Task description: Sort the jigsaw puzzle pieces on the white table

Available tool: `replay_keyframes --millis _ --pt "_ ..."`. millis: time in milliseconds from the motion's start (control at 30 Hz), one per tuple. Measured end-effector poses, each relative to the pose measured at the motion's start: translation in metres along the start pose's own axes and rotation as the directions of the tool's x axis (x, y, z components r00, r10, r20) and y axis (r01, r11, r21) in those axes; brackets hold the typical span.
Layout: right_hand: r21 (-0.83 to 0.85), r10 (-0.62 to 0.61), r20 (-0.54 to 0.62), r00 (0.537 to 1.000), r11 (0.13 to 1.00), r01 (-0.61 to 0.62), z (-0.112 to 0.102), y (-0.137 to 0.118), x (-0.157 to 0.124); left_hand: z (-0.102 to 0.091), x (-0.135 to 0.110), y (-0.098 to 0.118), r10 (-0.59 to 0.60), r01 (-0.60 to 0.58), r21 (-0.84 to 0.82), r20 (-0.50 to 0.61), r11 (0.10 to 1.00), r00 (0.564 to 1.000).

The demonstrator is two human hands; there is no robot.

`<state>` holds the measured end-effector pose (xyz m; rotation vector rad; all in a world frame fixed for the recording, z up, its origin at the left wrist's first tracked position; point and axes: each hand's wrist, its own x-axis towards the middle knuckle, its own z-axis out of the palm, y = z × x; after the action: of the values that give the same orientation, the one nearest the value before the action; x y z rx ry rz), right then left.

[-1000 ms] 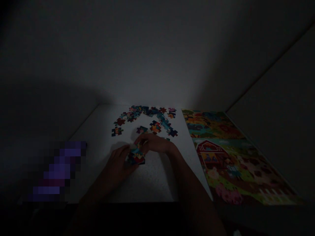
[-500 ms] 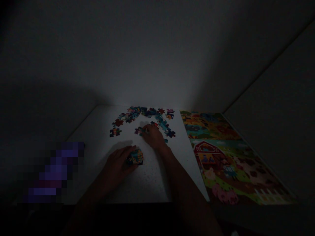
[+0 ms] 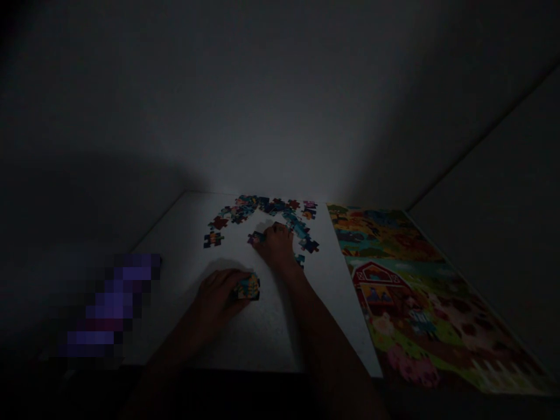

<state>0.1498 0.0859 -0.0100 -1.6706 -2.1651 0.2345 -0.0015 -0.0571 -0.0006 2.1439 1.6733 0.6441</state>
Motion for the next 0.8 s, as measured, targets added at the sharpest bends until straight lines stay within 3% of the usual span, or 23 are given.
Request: replay_keyframes --millis 100,233,400,533,600,700,800 --pt "0.081 0.018 -0.013 1.000 0.997 -0.017 0.000 0.004 0.001 -0.002 0.000 0.002 0.001 0.000 -0.002 0.010 1.000 1.000" --pt "0.363 -0.093 0.038 0.995 0.929 0.073 -0.003 0.014 -0.004 -0.004 0.002 0.003 -0.001 0.001 0.005 0.016 1.000 1.000" --pt "0.662 -0.139 0.062 0.988 0.747 0.064 -0.014 0.015 -0.004 -0.004 0.001 0.000 -0.028 0.029 -0.030 0.027 0.999 0.999" --pt "0.846 -0.155 0.168 0.973 0.530 -0.061 -0.031 0.014 -0.001 -0.003 -0.003 -0.003 -0.060 0.060 -0.085 0.003 0.995 0.998" --pt "0.876 -0.181 0.247 0.952 0.461 -0.139 -0.038 0.015 -0.002 -0.003 -0.004 -0.004 -0.083 0.083 -0.098 0.002 0.992 0.997" --pt "0.859 -0.316 0.410 0.856 0.449 -0.245 -0.046 0.016 -0.005 -0.001 -0.005 -0.007 -0.100 0.097 -0.122 -0.021 0.988 0.995" --pt "0.819 -0.501 0.543 0.674 0.492 -0.295 -0.049 0.010 -0.011 0.003 -0.004 -0.010 -0.132 0.119 -0.167 -0.068 0.979 0.989"
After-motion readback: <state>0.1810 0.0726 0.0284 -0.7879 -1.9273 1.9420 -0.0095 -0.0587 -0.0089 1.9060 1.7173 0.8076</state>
